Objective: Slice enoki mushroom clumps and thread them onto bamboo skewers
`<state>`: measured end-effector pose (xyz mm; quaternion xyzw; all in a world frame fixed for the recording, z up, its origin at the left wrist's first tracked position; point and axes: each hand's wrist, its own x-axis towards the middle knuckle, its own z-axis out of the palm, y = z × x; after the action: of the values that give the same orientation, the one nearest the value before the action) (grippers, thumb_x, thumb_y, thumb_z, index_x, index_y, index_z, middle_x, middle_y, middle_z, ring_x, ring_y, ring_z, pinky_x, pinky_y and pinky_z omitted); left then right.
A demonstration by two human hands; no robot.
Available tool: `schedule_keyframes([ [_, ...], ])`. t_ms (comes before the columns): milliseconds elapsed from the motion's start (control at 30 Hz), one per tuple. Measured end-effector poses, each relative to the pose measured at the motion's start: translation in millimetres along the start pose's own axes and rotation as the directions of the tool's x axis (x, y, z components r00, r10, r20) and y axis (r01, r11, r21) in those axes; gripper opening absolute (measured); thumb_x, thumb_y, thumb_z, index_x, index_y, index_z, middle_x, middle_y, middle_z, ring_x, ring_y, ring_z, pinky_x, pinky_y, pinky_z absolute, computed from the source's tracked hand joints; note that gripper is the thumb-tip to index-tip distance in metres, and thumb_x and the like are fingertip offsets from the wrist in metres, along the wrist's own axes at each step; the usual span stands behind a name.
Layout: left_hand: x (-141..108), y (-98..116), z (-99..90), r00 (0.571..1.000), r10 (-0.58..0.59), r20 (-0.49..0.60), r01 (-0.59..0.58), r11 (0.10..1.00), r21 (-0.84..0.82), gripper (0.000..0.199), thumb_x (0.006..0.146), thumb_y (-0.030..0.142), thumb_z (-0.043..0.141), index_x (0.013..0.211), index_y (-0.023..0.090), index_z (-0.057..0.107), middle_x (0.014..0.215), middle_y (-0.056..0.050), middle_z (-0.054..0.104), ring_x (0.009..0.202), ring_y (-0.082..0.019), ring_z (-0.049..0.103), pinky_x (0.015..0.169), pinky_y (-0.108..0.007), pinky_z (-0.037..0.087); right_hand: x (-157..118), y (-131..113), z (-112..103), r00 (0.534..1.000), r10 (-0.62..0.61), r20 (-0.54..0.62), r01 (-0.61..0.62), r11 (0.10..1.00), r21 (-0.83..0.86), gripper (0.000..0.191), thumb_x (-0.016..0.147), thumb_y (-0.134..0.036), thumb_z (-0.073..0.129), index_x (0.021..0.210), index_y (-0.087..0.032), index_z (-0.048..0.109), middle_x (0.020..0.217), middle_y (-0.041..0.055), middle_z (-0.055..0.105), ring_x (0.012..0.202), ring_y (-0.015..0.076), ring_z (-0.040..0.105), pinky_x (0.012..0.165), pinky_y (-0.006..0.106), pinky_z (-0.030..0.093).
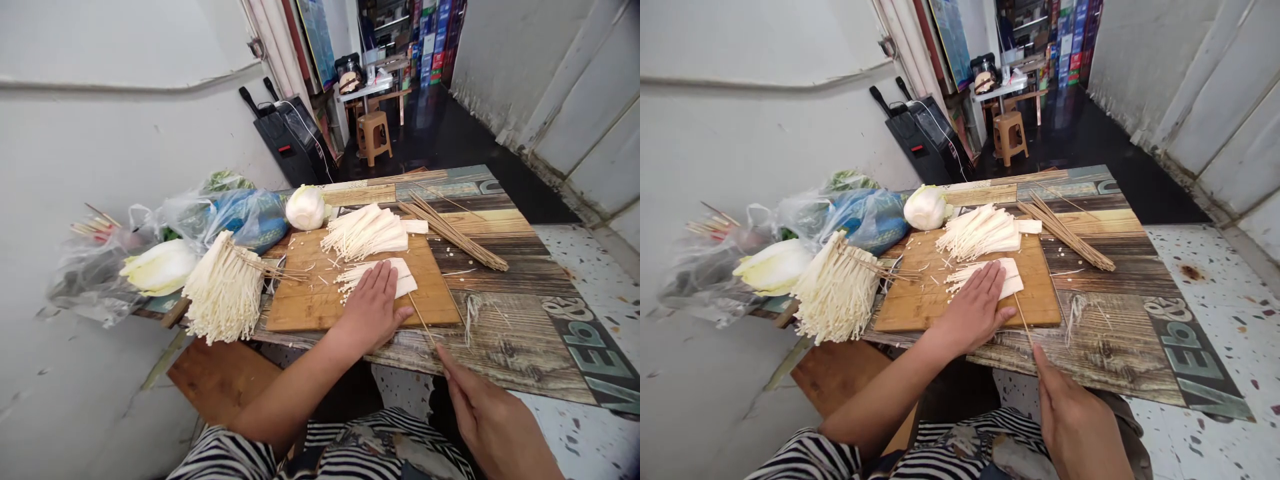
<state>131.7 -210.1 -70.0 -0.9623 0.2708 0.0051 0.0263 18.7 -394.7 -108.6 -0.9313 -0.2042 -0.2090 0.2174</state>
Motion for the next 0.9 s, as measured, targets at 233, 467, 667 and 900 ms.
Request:
schedule_keyframes([
  [233, 1, -1, -0.8, 1.0, 0.011, 0.022, -0.01, 1.0, -0.009, 0.072, 0.098, 0.055, 0.022, 0.147, 0.002, 0.023, 0.155, -0.017, 0.018, 0.145, -0.027, 0.013, 0.118, -0.04, 0.017, 0, 6, 4, 0.999, -0.041, -0.005, 0.041, 0.999, 0.013, 0.037, 0.092, -0.007, 0.035, 0.123, -0.006, 0.054, 0.105, 0.0118, 0.072, 0.087, 0.0127, 0.071, 0.072, 0.018, 0.055],
  [467, 1, -2, -2.8, 1.0, 0.008, 0.028, -0.008, 1.0, -0.016, 0.072, 0.098, 0.056, 0.02, 0.147, 0.003, 0.023, 0.156, -0.016, 0.017, 0.145, -0.025, 0.013, 0.119, -0.038, 0.015, 3, 9, 2, 0.998, -0.012, 0.059, 0.01, 0.999, 0.034, 0.038, 0.093, -0.012, 0.039, 0.129, -0.009, 0.05, 0.109, 0.009, 0.071, 0.088, 0.0116, 0.07, 0.075, 0.016, 0.054],
  [667, 1, -3, -2.2, 1.0, 0.012, 0.025, -0.011, 0.999, -0.033, 0.072, 0.098, 0.056, 0.021, 0.147, 0.003, 0.024, 0.155, -0.016, 0.018, 0.145, -0.025, 0.013, 0.119, -0.038, 0.015, 8, 6, 5, 1.0, -0.014, 0.026, 0.013, 1.0, 0.018, 0.041, 0.093, -0.012, 0.038, 0.133, -0.01, 0.047, 0.105, 0.009, 0.072, 0.081, 0.0123, 0.071, 0.07, 0.018, 0.055],
  [900, 2, -4, 0.0, 0.999, 0.025, 0.024, -0.024, 0.999, -0.044, 0.073, 0.097, 0.057, 0.02, 0.146, 0.003, 0.025, 0.155, -0.017, 0.017, 0.145, -0.026, 0.014, 0.119, -0.039, 0.016, 10, 3, 11, 1.0, -0.01, -0.013, 0.01, 0.999, -0.042, 0.034, 0.095, -0.014, 0.038, 0.124, -0.005, 0.052, 0.098, 0.0126, 0.073, 0.07, 0.0125, 0.071, 0.062, 0.019, 0.054],
])
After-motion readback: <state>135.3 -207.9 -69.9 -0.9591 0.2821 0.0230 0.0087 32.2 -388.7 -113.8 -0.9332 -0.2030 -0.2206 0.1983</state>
